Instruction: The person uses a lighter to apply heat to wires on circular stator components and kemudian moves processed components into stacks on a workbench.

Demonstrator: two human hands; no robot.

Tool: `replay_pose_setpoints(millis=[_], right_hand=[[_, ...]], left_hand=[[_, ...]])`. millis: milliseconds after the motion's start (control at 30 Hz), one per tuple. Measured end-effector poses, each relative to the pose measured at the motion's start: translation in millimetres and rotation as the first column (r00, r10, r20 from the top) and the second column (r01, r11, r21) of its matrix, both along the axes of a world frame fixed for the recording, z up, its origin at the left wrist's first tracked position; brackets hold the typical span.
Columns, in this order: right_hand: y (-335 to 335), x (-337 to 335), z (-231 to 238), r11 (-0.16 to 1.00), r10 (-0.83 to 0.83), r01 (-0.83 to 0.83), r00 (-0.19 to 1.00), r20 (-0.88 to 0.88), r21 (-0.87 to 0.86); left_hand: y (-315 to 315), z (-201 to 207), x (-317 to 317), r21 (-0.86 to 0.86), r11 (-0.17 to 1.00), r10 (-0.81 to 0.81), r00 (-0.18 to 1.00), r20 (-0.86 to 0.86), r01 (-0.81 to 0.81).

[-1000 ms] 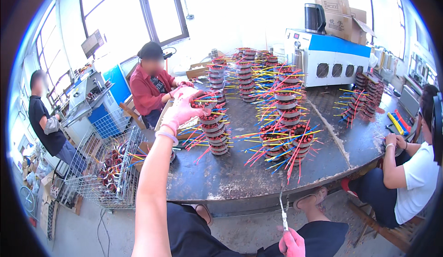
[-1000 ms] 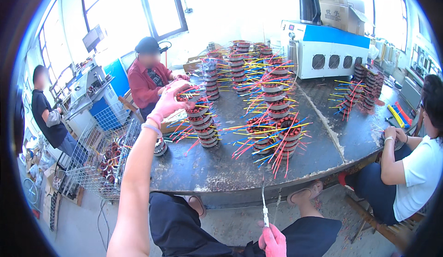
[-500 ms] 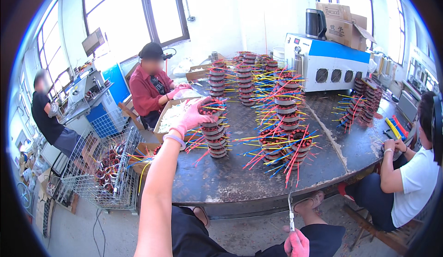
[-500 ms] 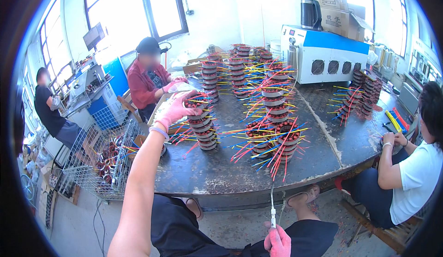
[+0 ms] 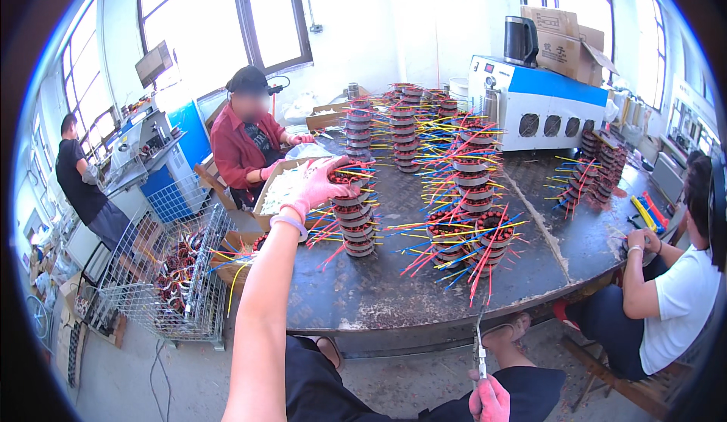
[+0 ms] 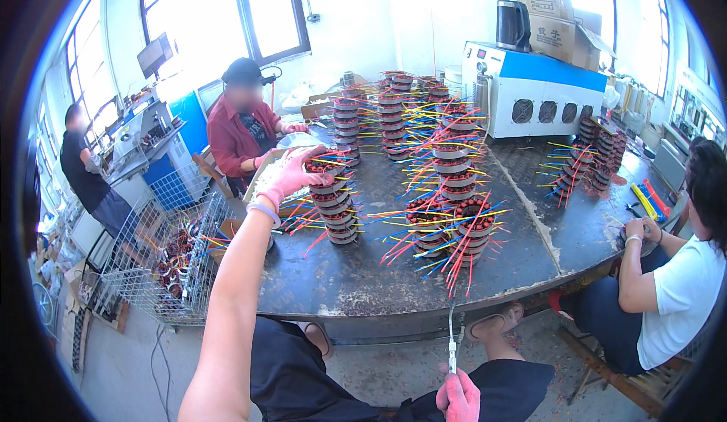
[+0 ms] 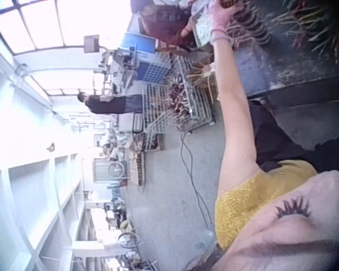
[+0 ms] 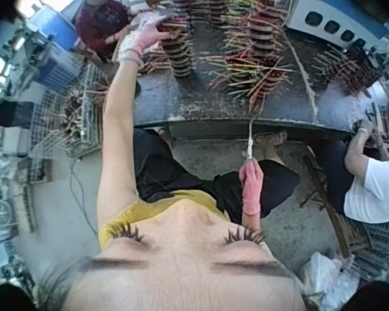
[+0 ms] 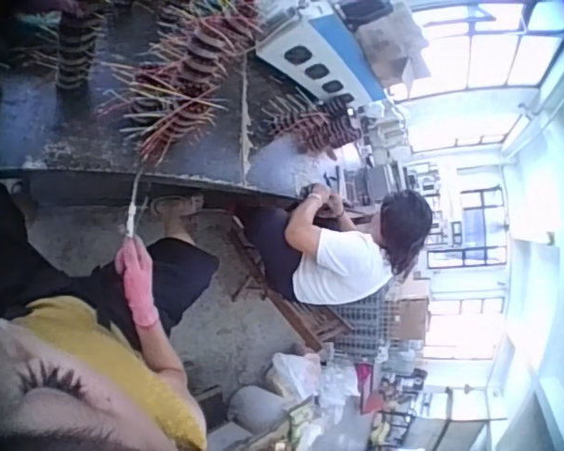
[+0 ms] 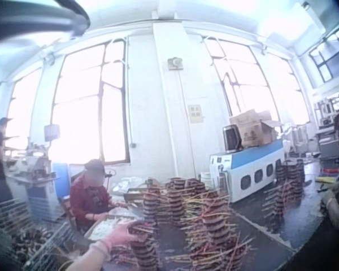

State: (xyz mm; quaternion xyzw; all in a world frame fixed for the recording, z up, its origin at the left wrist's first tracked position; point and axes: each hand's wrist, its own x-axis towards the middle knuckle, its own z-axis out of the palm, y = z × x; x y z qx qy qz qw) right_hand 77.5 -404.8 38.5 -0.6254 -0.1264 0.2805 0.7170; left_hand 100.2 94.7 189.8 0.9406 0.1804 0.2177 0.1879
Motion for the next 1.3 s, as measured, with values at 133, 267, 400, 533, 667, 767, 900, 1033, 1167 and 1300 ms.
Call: replay_pose_setpoints(millis=[133, 267, 400, 533, 667, 767, 900, 1033, 1167, 1300], right_hand=[[3, -3, 4, 0.999, -0.016, 0.016, 1.0, 0.001, -0.029], [3, -1, 2, 1.0, -0.013, 0.013, 1.0, 0.005, -0.024], [5, -2, 6, 0.999, -0.015, 0.015, 1.0, -0.017, -0.044], [0, 3, 5, 0.998, -0.043, 0.043, 0.999, -0.007, -0.054], [-3, 4, -1, 0.998, -0.049, 0.049, 0.999, -0.001, -0.029], [1, 0, -6, 1.0, -0.023, 0.023, 1.0, 0.002, 0.013], [4, -3, -5, 0.999, 0.0, 0.0, 1.0, 0.002, 0.034], [-1, -6, -7, 0.999, 0.005, -0.005, 1.0, 0.003, 0.039], [-1, -12, 3, 1.0, -0.015, 0.015, 1.0, -0.003, 0.024], [-6, -10, -14, 0.999, 0.015, -0.016, 1.0, 0.019, 0.033]], left_hand=[[-1, 0, 0, 0.064, 0.998, 0.03, 0.999, -0.022, -0.028], [-12, 7, -2, -0.044, 0.997, 0.058, 0.998, -0.008, -0.058], [-5, 2, -17, -0.199, 0.98, 0.016, 0.979, 0.205, 0.026], [-43, 19, -33, -0.304, 0.918, -0.135, 0.922, 0.364, 0.254], [-99, 24, -70, -0.477, 0.759, -0.225, 0.865, 0.447, 0.444], [-132, 26, -96, -0.571, 0.688, -0.235, 0.882, 0.409, 0.448], [-154, 24, -114, -0.713, 0.511, -0.219, 0.875, 0.432, 0.48], [-170, 28, -120, -0.72, 0.571, -0.201, 0.918, 0.343, 0.394], [-178, 31, -124, -0.721, 0.568, -0.204, 0.916, 0.345, 0.397], [-178, 29, -126, -0.717, 0.551, -0.216, 0.903, 0.371, 0.427]])
